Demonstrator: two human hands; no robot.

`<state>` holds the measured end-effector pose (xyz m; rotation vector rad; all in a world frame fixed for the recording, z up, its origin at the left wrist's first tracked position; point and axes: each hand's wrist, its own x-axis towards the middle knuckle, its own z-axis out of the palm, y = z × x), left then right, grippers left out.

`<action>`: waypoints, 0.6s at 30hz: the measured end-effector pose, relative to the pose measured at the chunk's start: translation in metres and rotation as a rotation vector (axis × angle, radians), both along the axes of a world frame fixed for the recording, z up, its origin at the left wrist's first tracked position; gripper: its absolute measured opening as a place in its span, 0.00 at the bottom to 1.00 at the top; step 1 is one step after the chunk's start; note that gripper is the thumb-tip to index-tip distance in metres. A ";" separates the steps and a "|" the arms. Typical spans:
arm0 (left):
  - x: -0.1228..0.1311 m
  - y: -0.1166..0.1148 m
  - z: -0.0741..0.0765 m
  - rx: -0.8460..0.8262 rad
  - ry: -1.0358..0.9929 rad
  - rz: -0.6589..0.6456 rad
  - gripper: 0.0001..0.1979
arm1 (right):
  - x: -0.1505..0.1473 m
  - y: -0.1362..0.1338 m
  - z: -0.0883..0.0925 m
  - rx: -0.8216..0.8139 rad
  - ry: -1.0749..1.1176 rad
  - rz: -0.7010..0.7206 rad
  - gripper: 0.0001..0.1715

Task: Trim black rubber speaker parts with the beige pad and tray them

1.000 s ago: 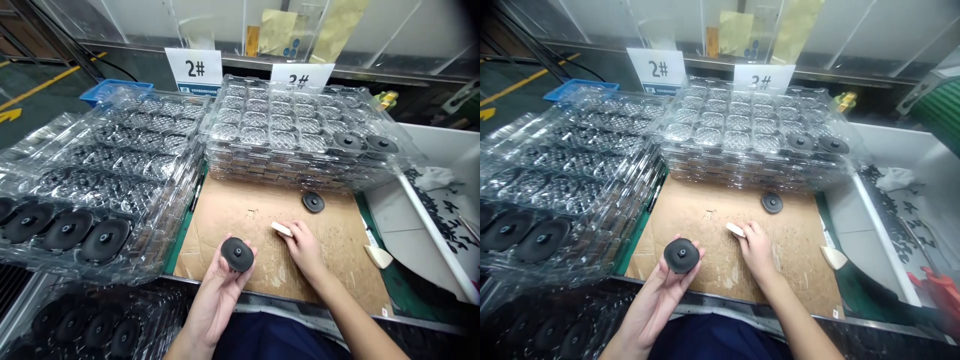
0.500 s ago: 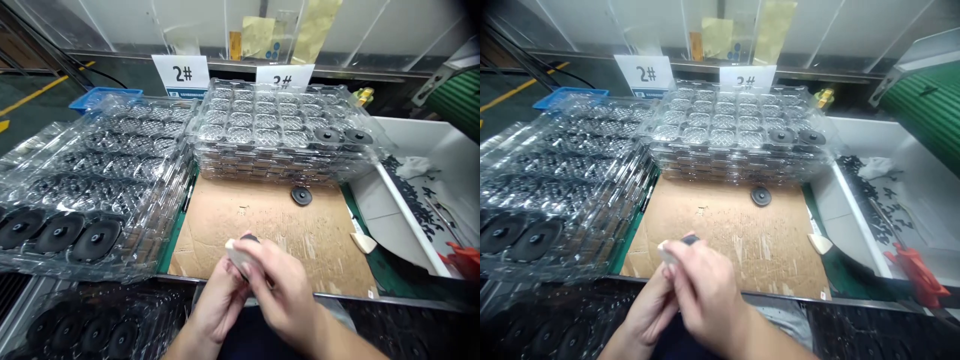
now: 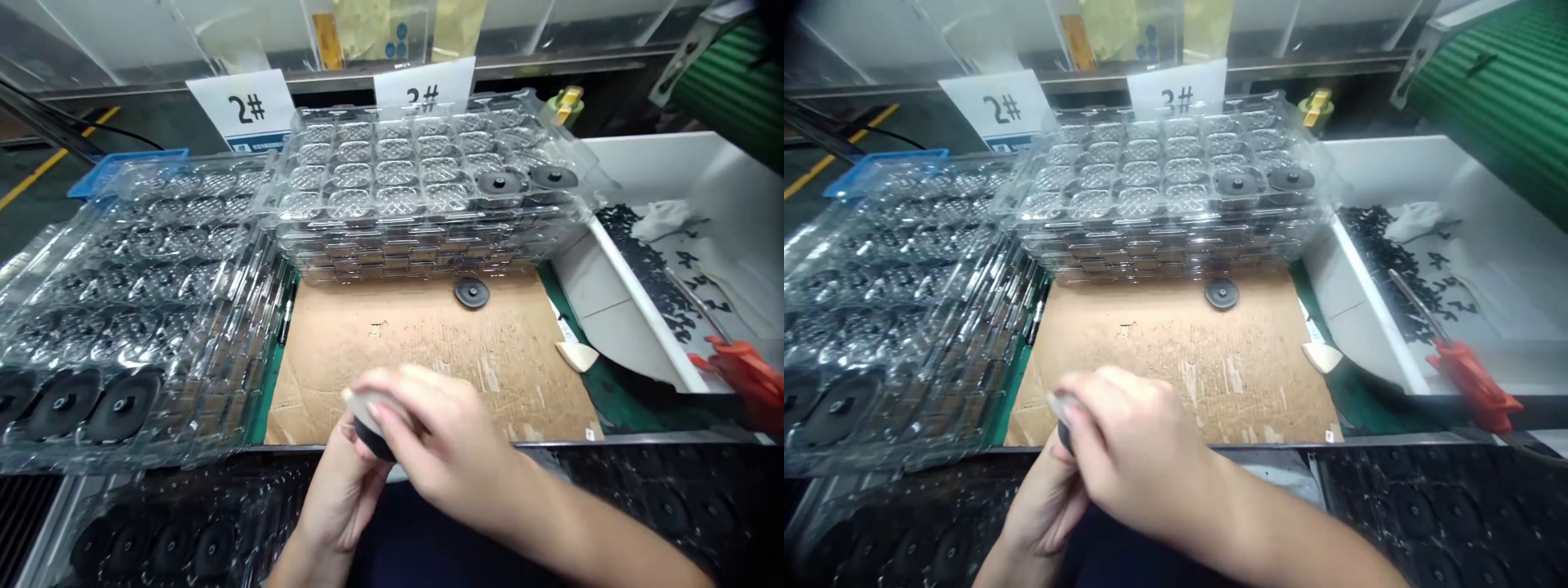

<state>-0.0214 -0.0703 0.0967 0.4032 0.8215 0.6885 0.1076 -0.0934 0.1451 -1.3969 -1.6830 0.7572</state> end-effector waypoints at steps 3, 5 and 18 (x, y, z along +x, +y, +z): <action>0.003 -0.002 0.007 0.004 0.046 -0.001 0.22 | 0.003 -0.002 0.000 0.130 0.027 -0.020 0.16; 0.003 -0.003 0.008 -0.018 0.067 0.019 0.25 | 0.009 -0.007 0.001 0.010 0.052 0.111 0.15; 0.018 -0.005 0.017 -0.107 -0.029 -0.092 0.27 | 0.047 -0.041 0.014 -0.073 -0.064 0.071 0.12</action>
